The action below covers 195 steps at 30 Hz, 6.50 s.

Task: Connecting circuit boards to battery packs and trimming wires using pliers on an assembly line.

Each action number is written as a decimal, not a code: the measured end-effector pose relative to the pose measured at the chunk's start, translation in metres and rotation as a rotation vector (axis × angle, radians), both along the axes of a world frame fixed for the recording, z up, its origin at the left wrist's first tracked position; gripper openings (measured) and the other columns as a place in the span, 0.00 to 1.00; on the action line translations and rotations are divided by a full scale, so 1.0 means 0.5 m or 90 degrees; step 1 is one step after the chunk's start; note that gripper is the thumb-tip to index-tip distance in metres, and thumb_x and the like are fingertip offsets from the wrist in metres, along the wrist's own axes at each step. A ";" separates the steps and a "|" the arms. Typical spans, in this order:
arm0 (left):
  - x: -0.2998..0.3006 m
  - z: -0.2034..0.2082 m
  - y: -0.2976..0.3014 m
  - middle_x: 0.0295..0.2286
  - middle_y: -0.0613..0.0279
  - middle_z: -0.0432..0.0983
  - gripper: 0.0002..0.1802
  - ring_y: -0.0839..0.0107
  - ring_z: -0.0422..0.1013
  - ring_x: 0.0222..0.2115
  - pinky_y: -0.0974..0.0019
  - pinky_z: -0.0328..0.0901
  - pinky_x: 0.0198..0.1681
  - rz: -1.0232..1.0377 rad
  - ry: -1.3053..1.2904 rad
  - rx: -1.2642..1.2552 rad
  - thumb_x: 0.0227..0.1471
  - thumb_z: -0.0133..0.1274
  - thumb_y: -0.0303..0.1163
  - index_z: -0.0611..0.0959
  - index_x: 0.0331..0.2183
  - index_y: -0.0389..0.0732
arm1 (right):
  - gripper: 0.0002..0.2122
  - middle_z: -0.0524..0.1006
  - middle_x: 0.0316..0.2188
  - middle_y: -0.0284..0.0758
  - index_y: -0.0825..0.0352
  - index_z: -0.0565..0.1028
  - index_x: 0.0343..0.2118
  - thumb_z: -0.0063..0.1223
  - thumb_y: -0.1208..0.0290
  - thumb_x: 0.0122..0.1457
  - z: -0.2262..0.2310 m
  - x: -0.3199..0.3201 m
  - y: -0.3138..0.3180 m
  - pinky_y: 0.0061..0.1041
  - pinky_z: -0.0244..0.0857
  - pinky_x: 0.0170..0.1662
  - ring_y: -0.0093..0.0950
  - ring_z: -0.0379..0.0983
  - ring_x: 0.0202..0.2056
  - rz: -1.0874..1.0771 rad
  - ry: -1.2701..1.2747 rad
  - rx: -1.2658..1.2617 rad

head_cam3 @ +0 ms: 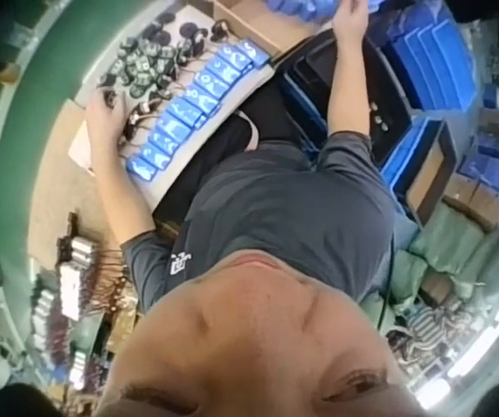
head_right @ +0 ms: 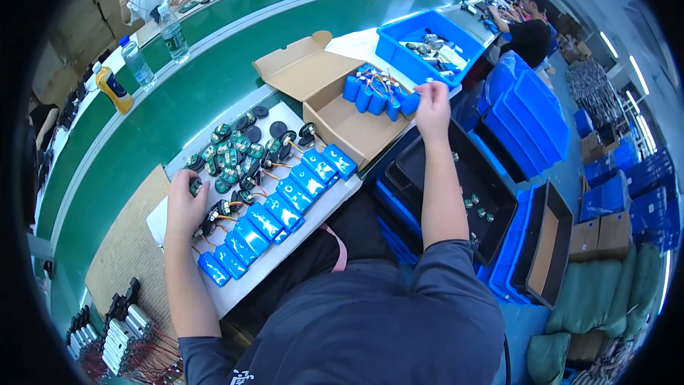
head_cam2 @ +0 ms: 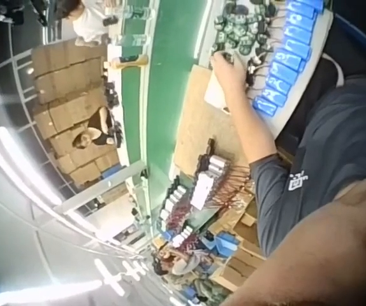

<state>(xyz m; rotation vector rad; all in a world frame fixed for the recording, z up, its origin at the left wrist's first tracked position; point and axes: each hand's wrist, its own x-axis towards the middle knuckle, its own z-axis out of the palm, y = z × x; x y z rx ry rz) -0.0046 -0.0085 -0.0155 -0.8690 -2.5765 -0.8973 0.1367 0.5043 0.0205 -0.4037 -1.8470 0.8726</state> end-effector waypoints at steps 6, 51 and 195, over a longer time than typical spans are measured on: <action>0.035 0.071 0.024 0.31 0.59 0.73 0.13 0.79 0.68 0.27 0.76 0.62 0.27 0.078 -0.339 0.305 0.56 0.55 0.29 0.73 0.42 0.39 | 0.06 0.73 0.25 0.34 0.69 0.71 0.40 0.44 0.73 0.68 0.101 0.023 -0.107 0.25 0.69 0.40 0.24 0.71 0.30 0.183 0.215 -0.269; 0.200 0.115 0.121 0.47 0.48 0.77 0.21 0.60 0.76 0.43 0.64 0.69 0.47 -0.163 -0.227 0.280 0.65 0.43 0.32 0.72 0.55 0.33 | 0.02 0.75 0.22 0.30 0.73 0.73 0.32 0.52 0.80 0.61 0.042 0.016 -0.599 0.17 0.62 0.25 0.14 0.68 0.23 0.601 -0.236 -0.235; 0.182 0.123 0.074 0.33 0.47 0.80 0.23 0.54 0.77 0.27 0.61 0.71 0.30 -0.233 0.047 0.141 0.47 0.53 0.19 0.77 0.48 0.30 | 0.07 0.76 0.23 0.34 0.73 0.75 0.34 0.48 0.75 0.66 0.033 0.017 -0.583 0.20 0.69 0.29 0.22 0.74 0.24 0.753 -0.254 -0.292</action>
